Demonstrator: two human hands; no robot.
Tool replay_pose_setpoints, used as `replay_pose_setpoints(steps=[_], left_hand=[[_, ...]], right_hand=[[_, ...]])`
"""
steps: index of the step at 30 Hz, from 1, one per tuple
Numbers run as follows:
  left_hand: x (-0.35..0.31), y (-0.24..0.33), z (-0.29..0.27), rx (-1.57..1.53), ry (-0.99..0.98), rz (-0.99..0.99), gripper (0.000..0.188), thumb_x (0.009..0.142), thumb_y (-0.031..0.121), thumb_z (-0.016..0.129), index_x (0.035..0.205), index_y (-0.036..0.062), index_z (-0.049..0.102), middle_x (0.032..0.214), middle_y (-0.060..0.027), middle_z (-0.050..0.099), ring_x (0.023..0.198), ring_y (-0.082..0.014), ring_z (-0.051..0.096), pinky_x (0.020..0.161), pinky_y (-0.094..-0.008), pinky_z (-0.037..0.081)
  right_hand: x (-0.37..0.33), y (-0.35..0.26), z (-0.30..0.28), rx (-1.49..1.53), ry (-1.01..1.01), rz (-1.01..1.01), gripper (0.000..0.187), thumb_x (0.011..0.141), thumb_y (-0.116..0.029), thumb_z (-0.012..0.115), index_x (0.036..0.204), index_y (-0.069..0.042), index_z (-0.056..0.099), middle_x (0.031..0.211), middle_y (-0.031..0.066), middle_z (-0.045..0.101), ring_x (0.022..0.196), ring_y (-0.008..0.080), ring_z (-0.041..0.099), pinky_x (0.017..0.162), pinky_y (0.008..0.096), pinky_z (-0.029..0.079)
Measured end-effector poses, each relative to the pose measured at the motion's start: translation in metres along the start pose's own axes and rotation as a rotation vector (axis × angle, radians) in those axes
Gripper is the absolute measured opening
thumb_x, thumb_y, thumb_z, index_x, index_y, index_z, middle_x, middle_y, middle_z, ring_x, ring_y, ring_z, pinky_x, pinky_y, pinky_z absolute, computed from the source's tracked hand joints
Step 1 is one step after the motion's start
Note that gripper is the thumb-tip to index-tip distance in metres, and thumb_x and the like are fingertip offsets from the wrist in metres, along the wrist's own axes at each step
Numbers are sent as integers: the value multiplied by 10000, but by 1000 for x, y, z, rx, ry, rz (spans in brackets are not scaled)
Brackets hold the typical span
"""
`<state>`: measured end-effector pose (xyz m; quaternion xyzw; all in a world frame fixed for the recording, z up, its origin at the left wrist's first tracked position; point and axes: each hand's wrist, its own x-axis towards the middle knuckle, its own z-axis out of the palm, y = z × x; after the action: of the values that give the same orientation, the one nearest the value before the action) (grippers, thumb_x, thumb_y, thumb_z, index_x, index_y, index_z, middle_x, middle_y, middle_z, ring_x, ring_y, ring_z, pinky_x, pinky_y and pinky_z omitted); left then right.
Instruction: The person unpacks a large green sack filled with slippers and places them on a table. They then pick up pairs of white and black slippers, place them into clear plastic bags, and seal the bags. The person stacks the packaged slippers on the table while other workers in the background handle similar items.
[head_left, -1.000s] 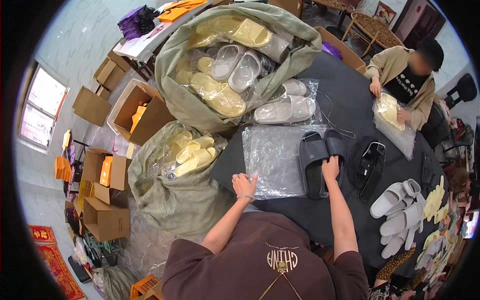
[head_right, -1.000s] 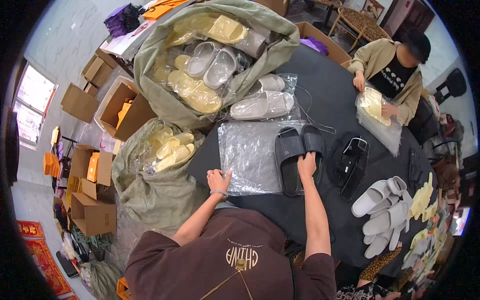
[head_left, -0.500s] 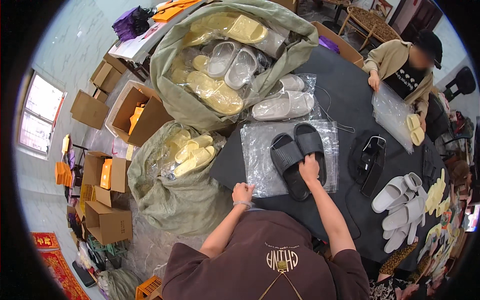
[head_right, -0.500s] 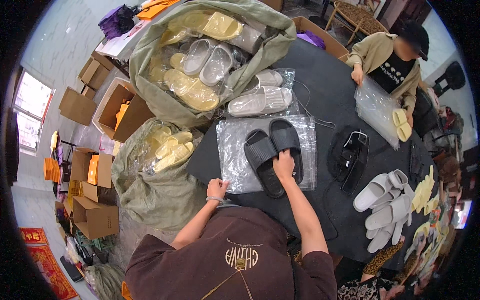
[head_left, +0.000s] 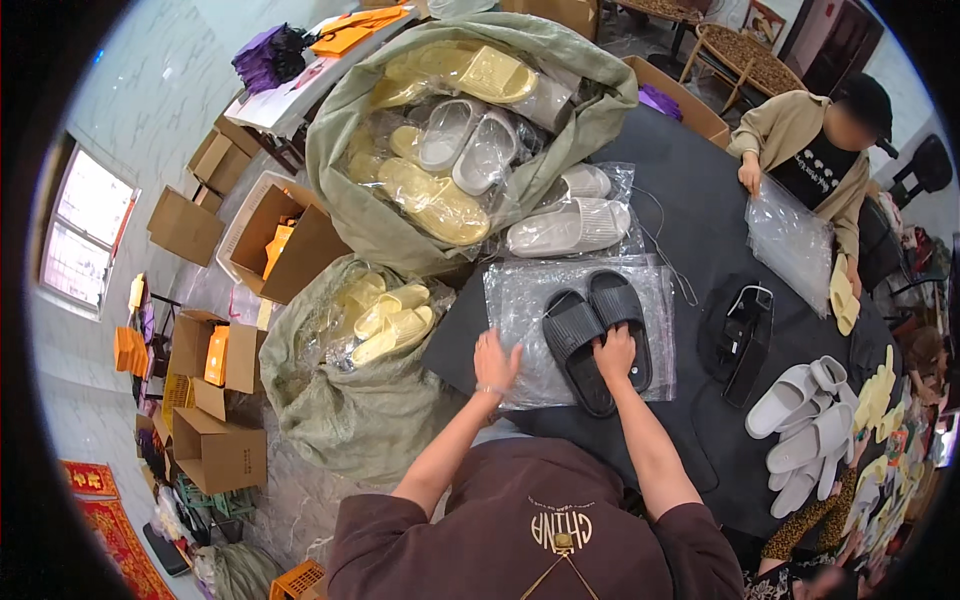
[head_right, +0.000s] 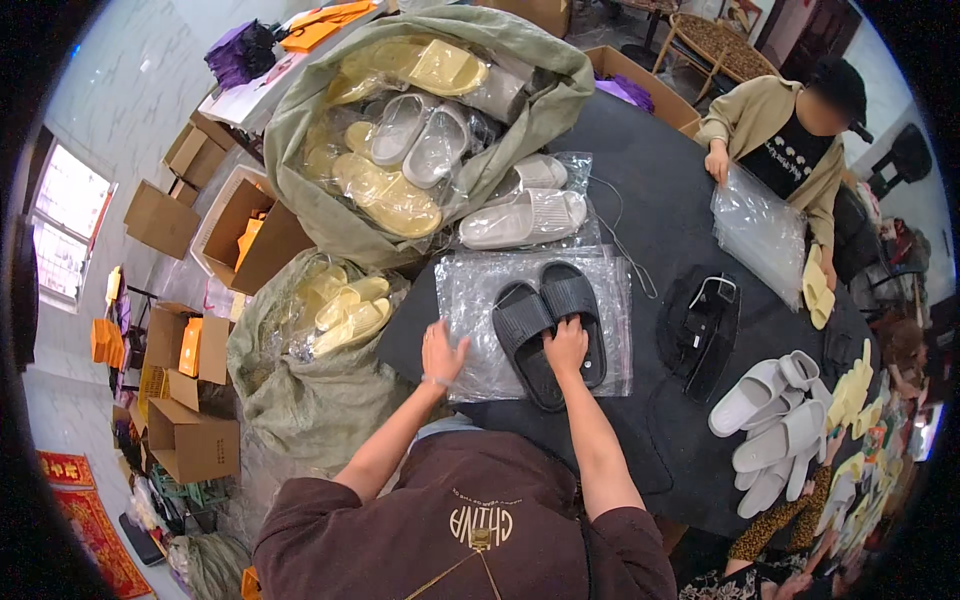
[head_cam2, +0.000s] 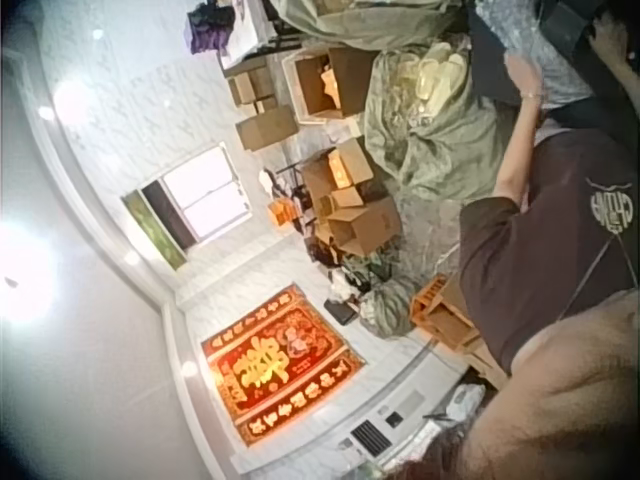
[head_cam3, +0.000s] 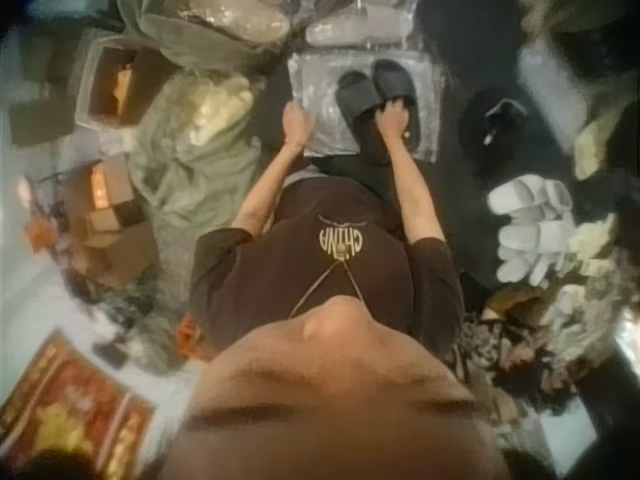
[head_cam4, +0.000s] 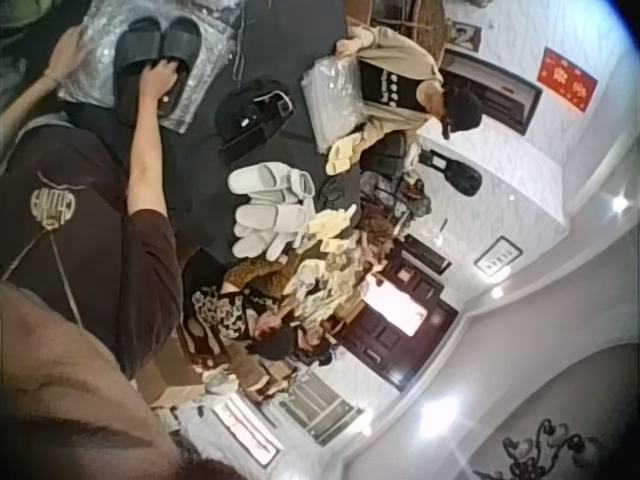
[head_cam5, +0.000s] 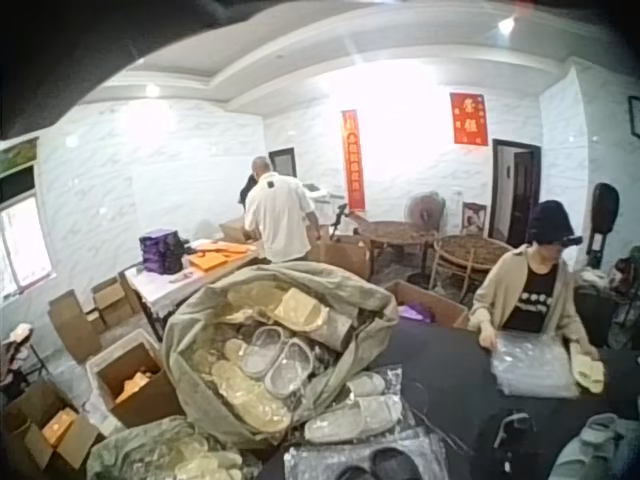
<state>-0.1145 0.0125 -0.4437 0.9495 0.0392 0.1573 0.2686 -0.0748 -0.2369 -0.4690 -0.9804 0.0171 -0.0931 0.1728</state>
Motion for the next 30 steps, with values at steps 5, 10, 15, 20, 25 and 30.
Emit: replay_pose_setpoints(steps=[5,10,15,20,25,30], left_hand=[[99,-17,39,-188,-59,-274,383,781,353,650,958,14,630,878,-159,632,860,-332,592,769,-422,457],[135,-38,51,-257,-72,-452,292,796,335,622,822,50,680,816,-150,657,795,-310,625,728,-396,473],[105,-20,60,-142,130,-316,268,817,177,590,1037,24,586,1066,-198,580,994,-349,540,835,-421,420],[20,-4,35,30,-224,174,465,855,270,544,1258,57,450,1338,-169,420,1239,-305,396,1003,-437,307],[-8,-1,11,232,-418,164,615,892,370,468,1407,97,272,1492,-74,213,1384,-228,168,1095,-441,166],[-11,-10,19,333,-408,212,600,893,438,402,1405,139,307,1479,-53,261,1381,-226,182,1099,-462,143]], right_hand=[[3,0,-4,4,-22,-6,402,714,-265,684,970,33,602,1095,209,522,944,337,544,799,420,414],[3,-1,-1,10,-10,-21,418,710,-273,689,988,26,600,1095,213,523,953,336,543,812,418,411],[1,1,-2,4,-21,-11,430,706,-270,687,1010,21,598,1107,223,520,977,346,534,844,426,406],[0,1,-5,66,-23,-15,426,706,-254,677,1010,34,599,1127,219,513,981,368,527,829,439,409],[10,10,-2,178,-40,-51,289,706,-205,640,883,22,618,964,204,550,823,385,563,745,466,443],[18,-36,-19,247,-133,-233,189,671,-156,663,734,7,589,866,182,572,714,394,572,658,478,464]])
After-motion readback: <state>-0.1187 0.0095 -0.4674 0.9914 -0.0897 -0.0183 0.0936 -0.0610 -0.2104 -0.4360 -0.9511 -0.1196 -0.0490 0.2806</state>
